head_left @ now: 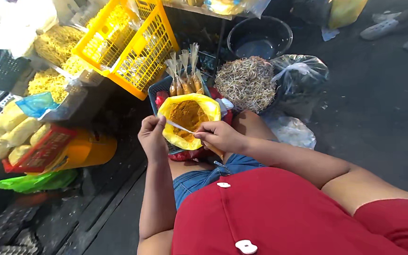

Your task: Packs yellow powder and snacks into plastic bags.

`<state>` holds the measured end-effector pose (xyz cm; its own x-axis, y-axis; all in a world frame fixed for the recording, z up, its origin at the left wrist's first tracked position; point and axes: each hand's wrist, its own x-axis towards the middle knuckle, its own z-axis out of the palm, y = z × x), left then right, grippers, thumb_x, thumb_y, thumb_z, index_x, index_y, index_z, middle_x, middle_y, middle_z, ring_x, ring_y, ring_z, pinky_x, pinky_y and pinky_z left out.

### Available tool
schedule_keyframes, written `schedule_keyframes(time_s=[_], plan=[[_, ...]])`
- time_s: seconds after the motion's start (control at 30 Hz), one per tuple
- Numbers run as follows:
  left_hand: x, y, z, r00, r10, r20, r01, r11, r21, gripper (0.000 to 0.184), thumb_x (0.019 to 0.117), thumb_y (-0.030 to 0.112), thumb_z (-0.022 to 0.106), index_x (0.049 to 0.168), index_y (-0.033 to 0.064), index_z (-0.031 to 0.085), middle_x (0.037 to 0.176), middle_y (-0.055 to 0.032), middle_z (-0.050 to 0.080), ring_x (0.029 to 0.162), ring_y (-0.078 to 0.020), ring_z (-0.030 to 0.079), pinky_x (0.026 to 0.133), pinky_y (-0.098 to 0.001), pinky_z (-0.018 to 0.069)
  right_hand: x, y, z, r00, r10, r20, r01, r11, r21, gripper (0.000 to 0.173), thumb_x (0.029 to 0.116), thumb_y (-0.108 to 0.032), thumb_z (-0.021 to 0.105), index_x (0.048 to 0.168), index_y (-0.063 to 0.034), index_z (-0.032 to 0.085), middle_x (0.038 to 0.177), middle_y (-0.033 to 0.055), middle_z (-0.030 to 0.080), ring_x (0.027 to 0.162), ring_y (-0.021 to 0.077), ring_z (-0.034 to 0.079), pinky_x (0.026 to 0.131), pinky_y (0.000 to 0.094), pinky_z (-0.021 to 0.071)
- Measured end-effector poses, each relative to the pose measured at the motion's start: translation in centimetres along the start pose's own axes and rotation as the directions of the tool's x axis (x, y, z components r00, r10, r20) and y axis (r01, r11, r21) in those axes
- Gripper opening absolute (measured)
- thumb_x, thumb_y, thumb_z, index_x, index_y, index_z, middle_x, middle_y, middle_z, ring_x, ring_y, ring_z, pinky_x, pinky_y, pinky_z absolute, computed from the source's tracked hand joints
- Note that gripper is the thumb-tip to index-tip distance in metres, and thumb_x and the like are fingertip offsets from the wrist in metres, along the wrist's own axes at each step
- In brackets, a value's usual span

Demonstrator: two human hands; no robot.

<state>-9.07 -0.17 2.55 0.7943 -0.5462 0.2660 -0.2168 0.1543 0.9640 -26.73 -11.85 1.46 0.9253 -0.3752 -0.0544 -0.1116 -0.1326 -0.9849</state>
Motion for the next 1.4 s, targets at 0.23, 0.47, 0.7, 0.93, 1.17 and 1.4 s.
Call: schedule_keyframes(time_s=[0.23,0.47,0.7,0.93,1.17,1.4], plan=[[-2.3,-1.2,1.5,0.849,-0.252,0.465,0.247,0.966,0.073,0.085,0.0902,0.025,0.071,0.157,0.0018,0.023,0.131,-0.0066,0.063,0.111,-0.0108,0.065,0.097,-0.0336,0.0545,0.2,-0.1,0.1,0.973,0.012,-0.231,0.021,0.990,0.139,0.018,0.1050,-0.015,0.056,0.108,-0.0021,0.069,0.088,-0.0001,0.073,0.081,0.0034,0.069,0.079,0.0233,0.0585],[-5.0,-1.2,3.9,0.624,-0.483,0.615,0.372,0.875,0.310,0.029,0.0932,0.008,0.071,0.120,-0.0019,0.066,0.104,-0.0058,0.073,0.089,-0.0071,0.071,0.085,-0.0276,0.0594,0.1,-1.0,-2.4,0.936,-0.158,-0.313,0.163,0.987,-0.012,0.025,0.1022,-0.012,0.056,0.122,0.0011,0.064,0.103,0.0026,0.073,0.093,0.0060,0.070,0.087,0.0261,0.0587],[-1.3,-1.5,-0.4,0.886,-0.239,0.397,0.133,0.952,0.275,0.054,0.0924,0.021,0.075,0.139,-0.0014,0.058,0.133,-0.0190,0.063,0.122,-0.0243,0.063,0.104,-0.0411,0.0518,5.4,-5.3,-4.6,0.914,-0.312,-0.260,0.229,0.925,-0.303,0.019,0.1035,-0.016,0.058,0.110,-0.0037,0.071,0.105,0.0015,0.070,0.085,0.0010,0.064,0.080,0.0216,0.0559],[0.0,-4.9,-8.9,0.952,-0.237,-0.193,0.276,0.938,0.209,0.039,0.0987,0.007,0.056,0.136,-0.0042,0.056,0.132,-0.0218,0.061,0.113,-0.0213,0.065,0.096,-0.0359,0.0543,15.5,-7.1,-4.3,0.918,-0.334,-0.214,0.212,0.870,-0.444,0.025,0.1046,-0.020,0.058,0.117,-0.0021,0.070,0.106,0.0099,0.068,0.081,0.0112,0.068,0.074,0.0296,0.0608],[-0.9,-6.3,-12.1,0.881,-0.407,-0.242,0.469,0.822,0.324,0.043,0.0986,0.005,0.056,0.141,0.0006,0.054,0.145,-0.0227,0.050,0.112,-0.0215,0.065,0.092,-0.0344,0.0548,24.6,-1.7,-5.7,0.889,0.097,-0.447,-0.138,0.989,-0.060,0.030,0.1075,-0.015,0.052,0.128,0.0045,0.060,0.117,0.0188,0.065,0.090,0.0201,0.072,0.082,0.0358,0.0615],[-1.8,-7.4,-10.5,0.858,-0.505,-0.094,0.455,0.662,0.595,0.036,0.0989,0.015,0.064,0.133,0.0042,0.062,0.139,-0.0195,0.056,0.114,-0.0266,0.064,0.096,-0.0421,0.0542,18.7,1.6,-8.3,0.903,0.104,-0.417,-0.112,0.994,0.005,0.043,0.1055,-0.014,0.055,0.145,0.0022,0.048,0.136,0.0185,0.058,0.110,0.0213,0.068,0.093,0.0354,0.0590]])
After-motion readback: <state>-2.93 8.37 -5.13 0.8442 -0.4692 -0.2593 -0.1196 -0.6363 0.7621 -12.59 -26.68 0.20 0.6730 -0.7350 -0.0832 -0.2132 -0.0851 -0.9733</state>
